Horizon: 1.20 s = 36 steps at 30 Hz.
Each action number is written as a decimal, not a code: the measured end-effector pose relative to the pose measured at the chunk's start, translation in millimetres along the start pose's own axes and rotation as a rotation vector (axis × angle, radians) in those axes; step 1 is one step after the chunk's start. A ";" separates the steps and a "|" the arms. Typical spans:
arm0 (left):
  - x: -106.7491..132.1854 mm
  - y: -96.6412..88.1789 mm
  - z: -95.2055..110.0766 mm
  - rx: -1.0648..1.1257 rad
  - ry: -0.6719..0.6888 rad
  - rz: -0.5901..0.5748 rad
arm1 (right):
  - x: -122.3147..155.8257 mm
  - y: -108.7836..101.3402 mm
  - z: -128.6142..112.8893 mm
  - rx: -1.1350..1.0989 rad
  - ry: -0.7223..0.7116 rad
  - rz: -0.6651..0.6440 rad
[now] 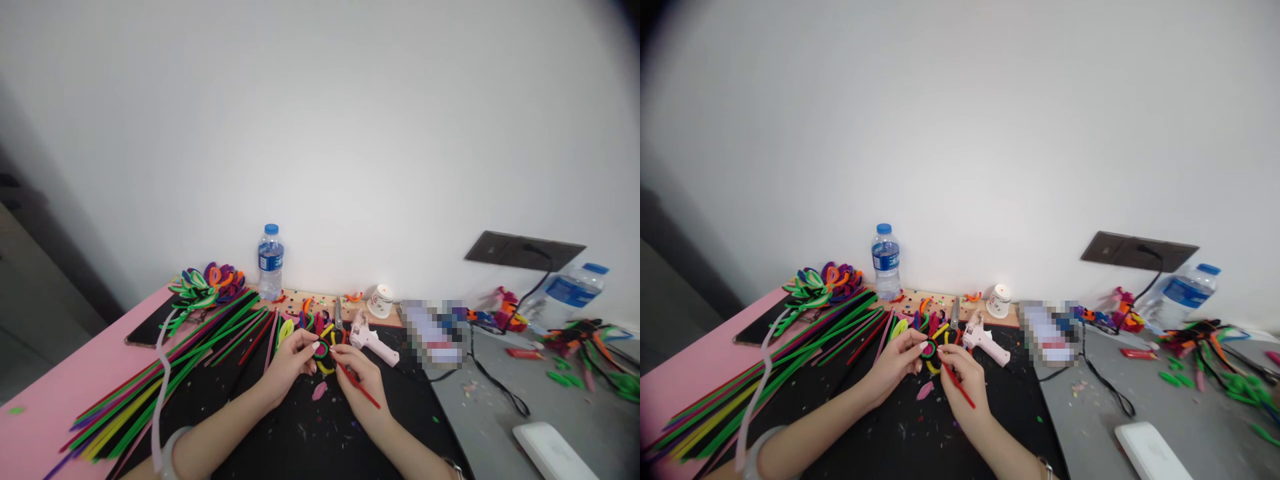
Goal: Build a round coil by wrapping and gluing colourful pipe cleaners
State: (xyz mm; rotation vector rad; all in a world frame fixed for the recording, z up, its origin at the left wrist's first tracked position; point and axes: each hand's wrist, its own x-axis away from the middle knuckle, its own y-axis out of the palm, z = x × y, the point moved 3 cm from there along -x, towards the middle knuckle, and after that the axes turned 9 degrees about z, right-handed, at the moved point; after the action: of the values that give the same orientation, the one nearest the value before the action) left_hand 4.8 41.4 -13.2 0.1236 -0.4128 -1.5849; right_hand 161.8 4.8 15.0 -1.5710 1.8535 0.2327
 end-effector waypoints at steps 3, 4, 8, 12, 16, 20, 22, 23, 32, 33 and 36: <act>0.2 -0.5 1.3 -0.021 0.019 0.011 | 0.0 0.3 0.5 -0.004 0.003 -0.002; 0.2 -0.7 1.8 -0.030 0.024 0.016 | -0.1 0.4 0.3 -0.009 0.002 0.000; -0.7 -1.0 2.7 -0.066 0.042 0.031 | -0.7 0.2 -2.1 -0.011 -0.007 0.006; -1.2 -1.4 3.2 -0.088 0.068 0.040 | -1.5 -0.5 -4.4 -0.003 -0.022 0.003; -1.2 -1.4 3.8 -0.101 0.083 0.044 | -1.0 -0.6 -3.3 -0.009 -0.032 0.006; -1.2 -1.5 3.8 -0.107 0.092 0.047 | 0.3 0.0 -1.5 -0.022 -0.037 -0.014; -1.2 -1.5 3.2 -0.106 0.092 0.046 | 0.3 -0.1 -1.2 -0.025 -0.037 -0.019; -1.2 -1.6 3.0 -0.103 0.092 0.046 | 0.2 -0.3 -1.3 -0.027 -0.036 -0.017; 3.7 0.2 8.6 -0.051 0.058 0.037 | 0.6 -1.1 1.3 -0.028 -0.006 -0.010; 4.8 0.4 9.6 -0.042 0.054 0.030 | 0.7 -1.2 1.4 -0.026 -0.005 -0.010; 7.1 0.9 11.4 -0.024 0.050 0.016 | 0.5 -1.9 0.2 -0.025 -0.003 -0.012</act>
State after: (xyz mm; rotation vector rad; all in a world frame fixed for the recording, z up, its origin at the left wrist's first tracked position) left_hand 1.4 36.5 -1.0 0.1405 -0.3548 -1.5673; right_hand 163.6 4.0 15.1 -1.5972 1.8449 0.2532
